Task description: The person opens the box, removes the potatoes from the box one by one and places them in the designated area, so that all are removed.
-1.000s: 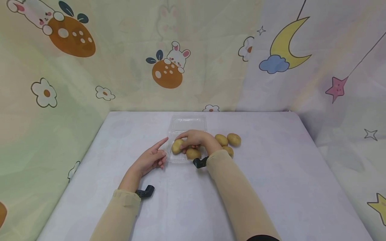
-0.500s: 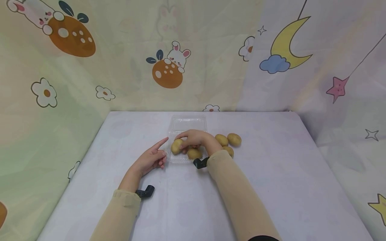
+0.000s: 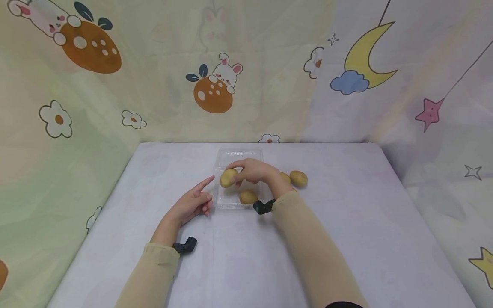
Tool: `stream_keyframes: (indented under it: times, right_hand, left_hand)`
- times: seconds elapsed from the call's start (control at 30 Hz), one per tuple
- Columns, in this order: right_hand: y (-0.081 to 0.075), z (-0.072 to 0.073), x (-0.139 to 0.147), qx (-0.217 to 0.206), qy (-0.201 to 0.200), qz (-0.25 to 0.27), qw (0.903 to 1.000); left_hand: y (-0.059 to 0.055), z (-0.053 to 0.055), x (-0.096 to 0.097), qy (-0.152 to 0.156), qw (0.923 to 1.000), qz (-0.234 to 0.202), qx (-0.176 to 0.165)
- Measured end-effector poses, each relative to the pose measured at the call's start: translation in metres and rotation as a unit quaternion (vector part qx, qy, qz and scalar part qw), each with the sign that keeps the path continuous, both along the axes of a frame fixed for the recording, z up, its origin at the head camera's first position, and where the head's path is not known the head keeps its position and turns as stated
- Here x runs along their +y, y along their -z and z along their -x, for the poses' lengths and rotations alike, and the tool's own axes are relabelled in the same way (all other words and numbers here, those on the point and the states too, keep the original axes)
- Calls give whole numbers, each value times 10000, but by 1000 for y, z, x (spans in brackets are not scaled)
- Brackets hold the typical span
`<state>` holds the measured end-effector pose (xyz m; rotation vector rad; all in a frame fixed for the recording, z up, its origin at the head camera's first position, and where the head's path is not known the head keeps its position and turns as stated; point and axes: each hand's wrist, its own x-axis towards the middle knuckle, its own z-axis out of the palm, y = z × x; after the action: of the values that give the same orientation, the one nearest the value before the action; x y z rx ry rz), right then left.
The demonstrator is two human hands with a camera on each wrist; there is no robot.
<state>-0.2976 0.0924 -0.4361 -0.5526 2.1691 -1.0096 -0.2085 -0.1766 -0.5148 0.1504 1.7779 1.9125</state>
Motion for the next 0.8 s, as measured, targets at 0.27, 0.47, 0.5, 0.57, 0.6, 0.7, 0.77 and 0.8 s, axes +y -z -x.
stream_keyframes:
  times: [0.27,0.47,0.5,0.57,0.6,0.7,0.77,0.8]
  right_hand:
    - [0,-3,27,17,362,244,9990]
    - [-2,-9,45,39,762,391,9963]
    - [-2,-11,48,33,828,405,9957]
    - [-4,-13,53,55,921,429,9948]
    - [-6,-15,55,80,971,406,9944]
    - [-9,-20,63,86,1135,385,9928]
    - [-11,-22,69,64,1242,366,9916]
    - [-11,-24,72,86,1297,323,9910]
  left_hand:
    - [1,0,-1,-38,9999,37,95]
    - [1,-1,-1,-23,9999,21,115]
    - [1,-1,-1,-27,9999,17,107]
    - [1,-1,-1,-33,9999,13,95]
    - [1,-1,-1,-34,10000,9,89]
    - [0,-1,-1,-24,10000,-7,87]
    - [0,-1,-2,-15,10000,-24,93]
    - [0,-2,-2,-17,10000,-30,92]
